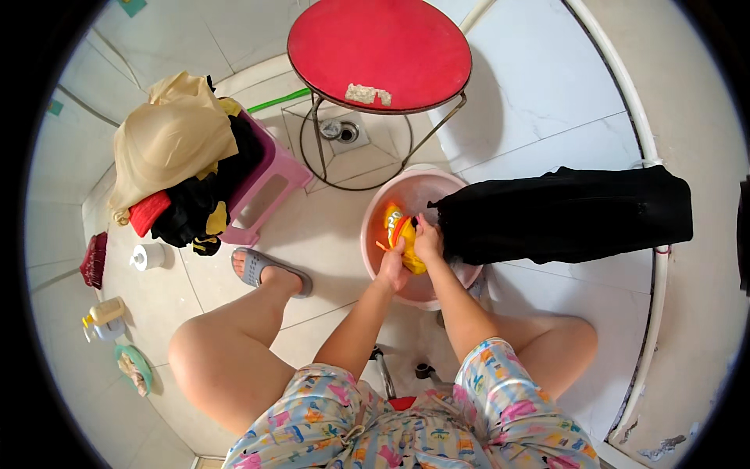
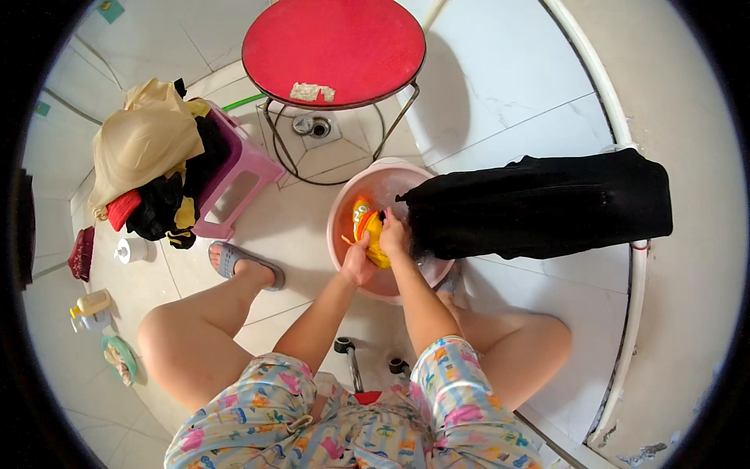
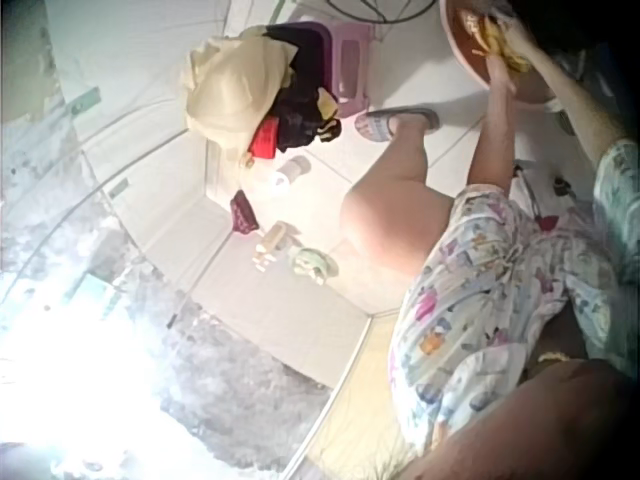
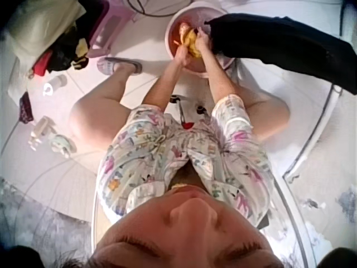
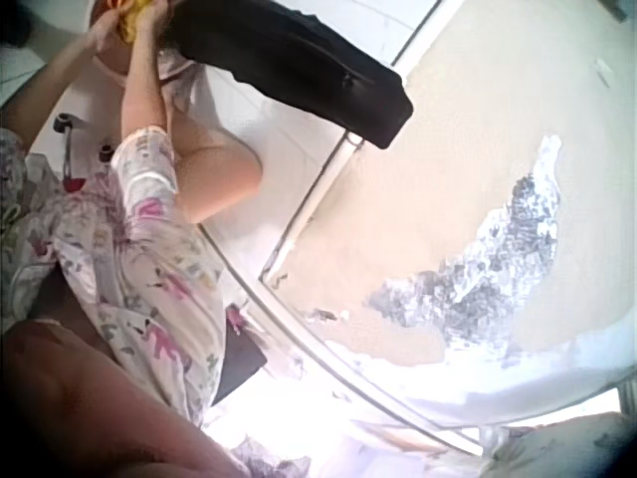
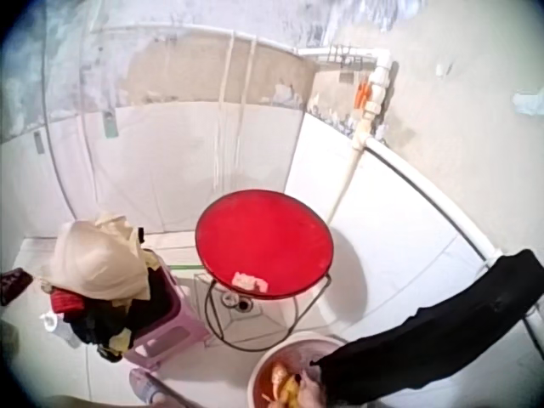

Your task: The person washes a yellow toy and clothing items in a bucket by hand and using a brush.

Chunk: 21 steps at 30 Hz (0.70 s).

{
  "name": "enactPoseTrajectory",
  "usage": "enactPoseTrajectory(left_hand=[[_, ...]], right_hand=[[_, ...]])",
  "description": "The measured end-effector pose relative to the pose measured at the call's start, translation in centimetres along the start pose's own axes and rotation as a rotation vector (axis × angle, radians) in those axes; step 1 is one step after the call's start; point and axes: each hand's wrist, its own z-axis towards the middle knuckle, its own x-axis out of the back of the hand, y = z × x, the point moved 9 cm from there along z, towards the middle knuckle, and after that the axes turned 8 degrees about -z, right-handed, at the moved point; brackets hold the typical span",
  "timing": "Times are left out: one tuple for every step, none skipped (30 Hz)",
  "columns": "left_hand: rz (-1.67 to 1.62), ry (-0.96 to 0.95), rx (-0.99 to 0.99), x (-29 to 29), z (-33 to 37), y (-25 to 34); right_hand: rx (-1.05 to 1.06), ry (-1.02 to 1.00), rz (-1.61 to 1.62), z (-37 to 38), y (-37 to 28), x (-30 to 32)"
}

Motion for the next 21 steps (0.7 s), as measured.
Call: enactPoseTrajectory(left_hand=[[-0.001, -0.032, -0.039, -1.3, 0.0, 0.3], [-0.055, -0.019, -0.045, 0.5, -0.3, 2.0], [-0.111, -0.037, -0.028, 1.0, -0.1, 2.6], [-0.030, 0.018, 0.011, 2.8, 0.4, 3.3], [-0.194, -0.159, 0.052, 1.0, 0.3, 2.8], [-0.169, -0.086, 0.036, 1.4, 0.4, 2.4], [-0.143, -0.010, 0.019, 2.0, 0.6, 1.9], [-0.131, -0.005, -0.015, 2.2, 0.9, 1.7], [-0.121, 0.005, -0.048, 2.8, 1.0, 1.4], [-0.078, 0.022, -0.058, 3.8, 1.0, 1.2], [-0.080, 0.024, -0.061, 4.7, 1.7, 0.8], [-0.113, 0.070, -0.060, 6.7, 2.8, 0.9], [-0.147, 0.116, -0.054, 8.0, 3.6, 1.0], [-0.095, 0.253, -0.114, 9.4, 3.6, 1.3], [-0.101, 0.268, -0.111, 9.2, 3.5, 1.2], [-0.074, 0.320, -0.120, 9.4, 3.3, 1.4], [-0.043, 0.353, -0.125, 8.6, 3.4, 1.3], [-0.015, 0.455, -0.076, 8.7, 3.9, 0.5], [-0.016, 0.446, -0.062, 7.5, 4.4, -0.2], [0.153, 0.593, -0.062, 9.0, 3.3, 0.5], [0.322, 0.731, -0.059, 10.3, 2.2, 1.3]], right_hand=[[0.009, 0.046, 0.059, 0.4, 0.6, 0.6], [0.043, -0.046, 0.104, -2.0, -3.2, 0.4], [0.127, -0.044, 0.152, -3.7, -5.1, 0.9], [0.235, 0.011, 0.169, -6.1, -7.5, 1.4], [0.323, 0.082, 0.169, -7.5, -8.3, 2.2], [0.335, 0.106, 0.200, -7.1, -7.6, 1.9], [0.331, 0.105, 0.191, -6.4, -6.7, 1.5], [0.309, 0.152, 0.097, -5.3, -5.7, 1.2], [0.285, 0.195, 0.002, -4.4, -4.8, 1.1], [0.087, 0.081, -0.022, -2.7, -2.4, -0.3], [-0.024, 0.035, -0.054, -1.4, -0.1, -1.6], [-0.020, 0.051, -0.023, -0.7, 0.3, -2.6], [-0.021, 0.066, 0.007, -0.3, 0.4, -3.4], [-0.019, 0.048, 0.007, -1.1, 0.1, -4.5], [0.118, 0.099, 0.039, -2.8, -1.3, -4.9], [0.254, 0.151, 0.074, -4.1, -2.6, -5.0], [0.251, 0.153, 0.067, -3.6, -1.2, -5.4], [0.345, 0.129, 0.103, -2.7, -0.3, -6.1], [0.428, 0.097, 0.130, -2.1, 1.2, -6.6], [0.139, -0.107, -0.090, -1.1, 3.0, -8.1], [0.310, -0.190, -0.234, -1.1, 2.0, -8.3]])
